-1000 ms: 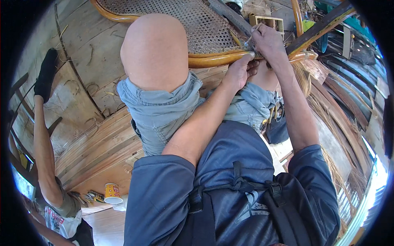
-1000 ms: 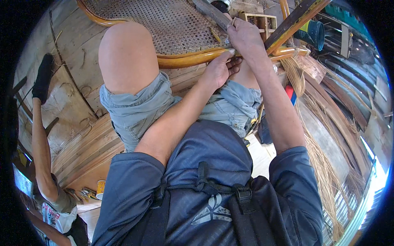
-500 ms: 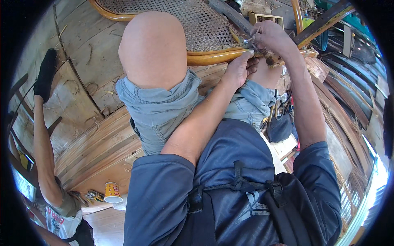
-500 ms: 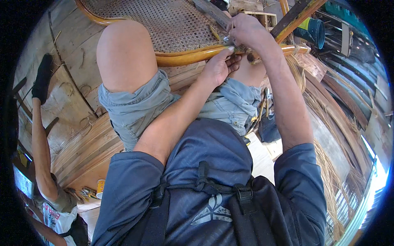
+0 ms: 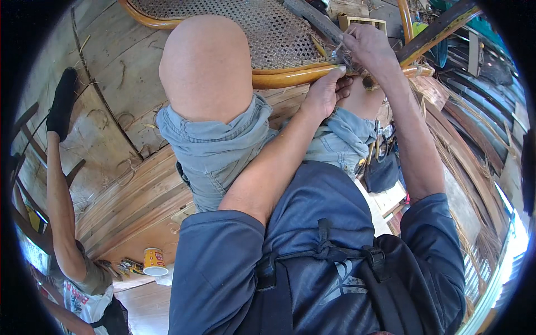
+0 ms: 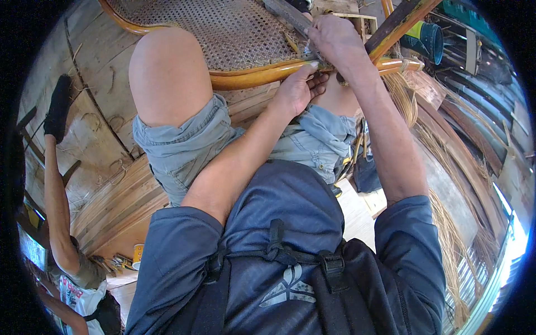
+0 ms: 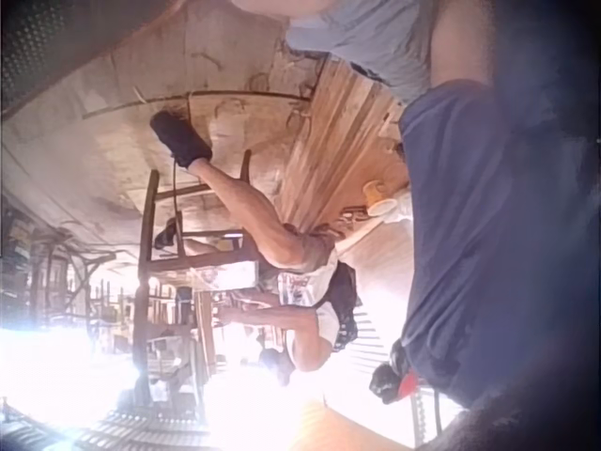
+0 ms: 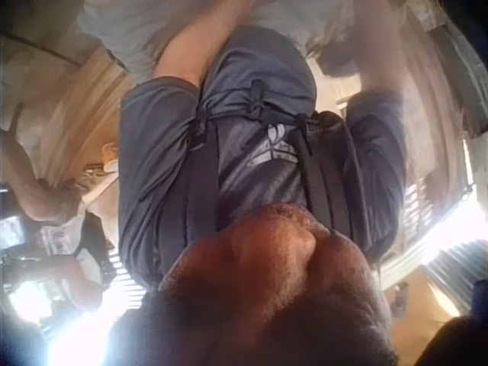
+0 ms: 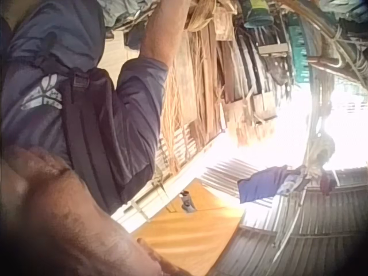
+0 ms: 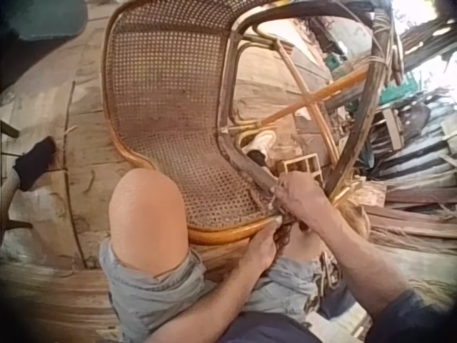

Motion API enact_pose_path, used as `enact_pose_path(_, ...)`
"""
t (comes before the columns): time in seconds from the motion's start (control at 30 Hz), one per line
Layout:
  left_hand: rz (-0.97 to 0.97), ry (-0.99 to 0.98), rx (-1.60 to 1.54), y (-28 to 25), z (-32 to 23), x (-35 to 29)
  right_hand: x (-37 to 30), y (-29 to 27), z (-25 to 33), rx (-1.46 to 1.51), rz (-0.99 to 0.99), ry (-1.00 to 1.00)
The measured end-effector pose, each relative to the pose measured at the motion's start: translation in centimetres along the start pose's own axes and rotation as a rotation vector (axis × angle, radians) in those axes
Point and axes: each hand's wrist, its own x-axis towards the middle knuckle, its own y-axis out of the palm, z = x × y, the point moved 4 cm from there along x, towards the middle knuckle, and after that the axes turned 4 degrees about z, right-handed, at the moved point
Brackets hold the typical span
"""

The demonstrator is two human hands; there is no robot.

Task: The person sits on the floor and weaves thin strips of rattan into the frame of a rattan chair. They use pliers to pull the strips through the frame and secure them, working on the seat area of the chair.

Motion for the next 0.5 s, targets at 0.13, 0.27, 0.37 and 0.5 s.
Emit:
enact_pose_path(0.13,-0.017,-0.005,-0.003,0.13,0.0,-0.1,-0.08,0.57,-0.35,0.014,0.022,0.031)
enact_pose_path(0.27,-0.014,0.0,-0.008,-0.08,-0.02,0.11,0.41,0.24,-0.47,0.008,0.064,0.123)
enact_pose_path(0.37,-0.001,0.007,-0.001,0.05,0.03,0.05,0.26,0.56,-0.79,0.036,-0.002,0.156)
enact_pose_path(0.5,0.017,0.0,-0.006,-0.14,0.18,0.32,0.25,0.9,-1.04,-0.003,-0.042,0.099)
